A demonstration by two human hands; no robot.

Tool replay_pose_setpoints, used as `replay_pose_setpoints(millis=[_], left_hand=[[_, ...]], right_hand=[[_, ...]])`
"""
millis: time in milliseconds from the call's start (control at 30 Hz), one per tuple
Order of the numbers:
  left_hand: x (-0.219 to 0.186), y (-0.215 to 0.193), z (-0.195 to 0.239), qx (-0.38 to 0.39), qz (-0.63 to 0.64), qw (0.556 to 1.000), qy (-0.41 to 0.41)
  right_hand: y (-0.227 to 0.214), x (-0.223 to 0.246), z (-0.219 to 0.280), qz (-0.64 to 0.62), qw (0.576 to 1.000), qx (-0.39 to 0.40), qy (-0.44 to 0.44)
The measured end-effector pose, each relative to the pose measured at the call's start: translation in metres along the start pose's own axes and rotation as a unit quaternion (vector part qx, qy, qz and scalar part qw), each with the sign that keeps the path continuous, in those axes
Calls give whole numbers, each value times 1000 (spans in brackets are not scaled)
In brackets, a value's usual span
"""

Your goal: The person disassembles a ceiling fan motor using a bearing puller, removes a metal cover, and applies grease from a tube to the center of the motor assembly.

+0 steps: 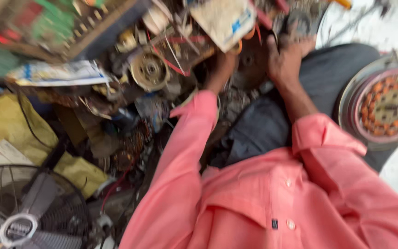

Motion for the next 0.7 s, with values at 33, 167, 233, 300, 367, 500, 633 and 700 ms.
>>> replay_pose_setpoints(millis=[33, 167, 233, 300, 367, 500, 633, 700], left_hand=[[-6, -4, -2, 153, -207, 966, 29], [-60, -42, 33, 356, -276, 893, -2], [-109, -75, 30, 284, -108, 950, -68], [-160, -109, 21, 263, -181, 939, -128], [-215, -127, -1, 195, -219, 953, -79], [-286, -134, -31, 104, -278, 945, 140], [-288, -120, -70, 179, -371, 878, 245], [-287, -119, -84, 200, -372, 869, 257]], right_hand=[[-1, 0, -7, -15, 1000, -8, 3], [-4, -17, -17, -13, 999, -17, -25], [-5, -17, -13, 17, 998, -24, -59], [-17, 1, -10, 46, 994, -50, -88], [-33, 10, -6, 43, 998, 35, -1], [-78, 20, 34, -68, 936, 217, 267], [-139, 67, 57, -115, 929, 245, 252], [-169, 77, 66, -95, 942, 226, 229]])
Point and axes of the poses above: each hand's wrist, its own z-axis away from the middle knuckle, its own y-axis out of the palm, x = y × z, the point moved 6 cm from there along -z, towards the middle knuckle, and after that the axes turned 14 degrees about y, right-handed, at the moved point
